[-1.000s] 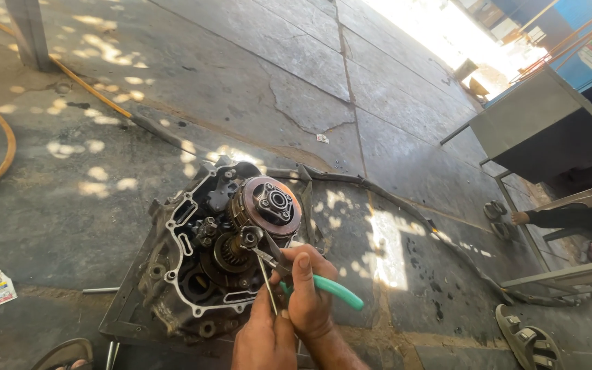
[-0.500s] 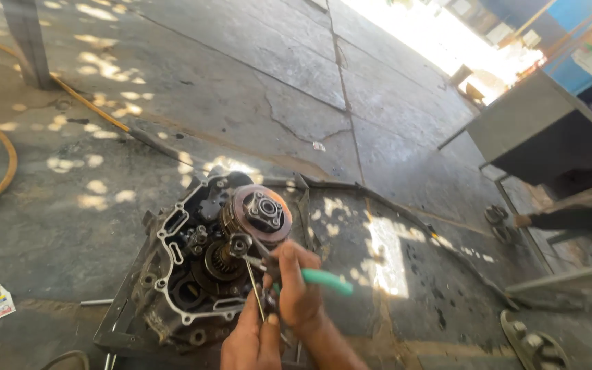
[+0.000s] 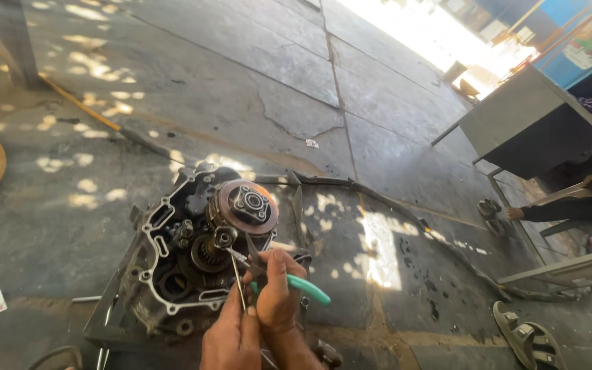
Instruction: The recorder is repairing a motorcycle engine using various tools.
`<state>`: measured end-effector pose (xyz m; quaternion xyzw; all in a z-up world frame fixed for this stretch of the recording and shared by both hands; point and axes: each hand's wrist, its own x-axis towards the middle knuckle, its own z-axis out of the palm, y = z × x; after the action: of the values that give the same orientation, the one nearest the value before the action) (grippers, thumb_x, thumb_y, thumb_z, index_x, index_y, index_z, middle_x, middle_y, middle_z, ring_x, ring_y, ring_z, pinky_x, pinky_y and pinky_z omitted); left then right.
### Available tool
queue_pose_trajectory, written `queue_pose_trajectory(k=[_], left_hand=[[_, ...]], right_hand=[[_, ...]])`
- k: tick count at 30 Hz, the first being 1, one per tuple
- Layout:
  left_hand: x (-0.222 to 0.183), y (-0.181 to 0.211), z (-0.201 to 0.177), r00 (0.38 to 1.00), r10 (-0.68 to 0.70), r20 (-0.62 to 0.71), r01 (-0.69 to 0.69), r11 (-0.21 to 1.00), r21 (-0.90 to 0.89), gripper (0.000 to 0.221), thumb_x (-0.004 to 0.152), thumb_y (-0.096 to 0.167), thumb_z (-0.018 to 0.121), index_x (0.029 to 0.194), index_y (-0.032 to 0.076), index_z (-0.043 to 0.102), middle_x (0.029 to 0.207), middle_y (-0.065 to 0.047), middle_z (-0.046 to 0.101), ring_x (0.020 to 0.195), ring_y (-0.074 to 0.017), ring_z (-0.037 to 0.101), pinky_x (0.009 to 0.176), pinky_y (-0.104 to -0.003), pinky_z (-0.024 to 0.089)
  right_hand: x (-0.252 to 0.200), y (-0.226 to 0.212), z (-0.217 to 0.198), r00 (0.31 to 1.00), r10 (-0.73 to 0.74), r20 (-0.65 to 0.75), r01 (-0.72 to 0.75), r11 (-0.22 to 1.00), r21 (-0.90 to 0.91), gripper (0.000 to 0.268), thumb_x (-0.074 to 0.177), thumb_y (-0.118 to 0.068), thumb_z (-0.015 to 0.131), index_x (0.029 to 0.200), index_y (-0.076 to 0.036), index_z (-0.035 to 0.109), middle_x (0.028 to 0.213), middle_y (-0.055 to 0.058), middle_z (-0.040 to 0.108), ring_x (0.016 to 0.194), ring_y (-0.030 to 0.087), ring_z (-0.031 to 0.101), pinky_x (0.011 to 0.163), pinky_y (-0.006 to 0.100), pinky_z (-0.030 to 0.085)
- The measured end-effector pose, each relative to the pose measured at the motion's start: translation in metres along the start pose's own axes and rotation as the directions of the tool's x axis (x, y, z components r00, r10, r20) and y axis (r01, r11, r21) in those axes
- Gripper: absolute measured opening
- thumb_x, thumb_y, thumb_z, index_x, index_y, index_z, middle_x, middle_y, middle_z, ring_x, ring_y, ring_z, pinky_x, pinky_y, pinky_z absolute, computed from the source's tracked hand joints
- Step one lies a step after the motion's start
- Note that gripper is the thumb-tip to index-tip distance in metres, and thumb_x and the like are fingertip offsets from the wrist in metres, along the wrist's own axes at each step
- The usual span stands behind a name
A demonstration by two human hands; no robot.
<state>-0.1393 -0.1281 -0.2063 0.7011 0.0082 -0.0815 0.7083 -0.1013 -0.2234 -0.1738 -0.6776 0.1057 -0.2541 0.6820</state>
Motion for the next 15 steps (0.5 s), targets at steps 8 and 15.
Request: queue_pose_trajectory(k=[8,15], left_hand=[[0.007,0.014,-0.005,0.993,-0.120,0.017,0.120,0.992,-0.023,0.057,0.090,0.015,0.059,0.147,0.021,0.057,0.106,-0.013,0.082,0.084,-0.0215,0.083,0.079,-0.031,0.060],[-0.004,-0.008,-0.012,0.955,0.296,0.001,-0.290,0.935,-0.202,0.047,0.095,0.011,0.050,0.141,0.009,0.061,0.118,-0.021,0.079,0.111,-0.0240,0.076,0.092,-0.032,0.051]], right_hand=[[0.028,-0.049,0.011,0.985,0.040,0.166,0.003,0.967,-0.253,0.042,0.103,-0.030,0.051,0.076,-0.001,0.065,0.060,0.005,0.062,0.049,0.013,0.057,0.045,0.028,0.044],[-0.006,-0.004,0.001,0.920,-0.381,0.090,0.382,0.825,-0.416,0.032,0.106,-0.020,0.045,0.088,-0.002,0.066,0.069,0.004,0.064,0.057,0.015,0.059,0.052,0.032,0.048]])
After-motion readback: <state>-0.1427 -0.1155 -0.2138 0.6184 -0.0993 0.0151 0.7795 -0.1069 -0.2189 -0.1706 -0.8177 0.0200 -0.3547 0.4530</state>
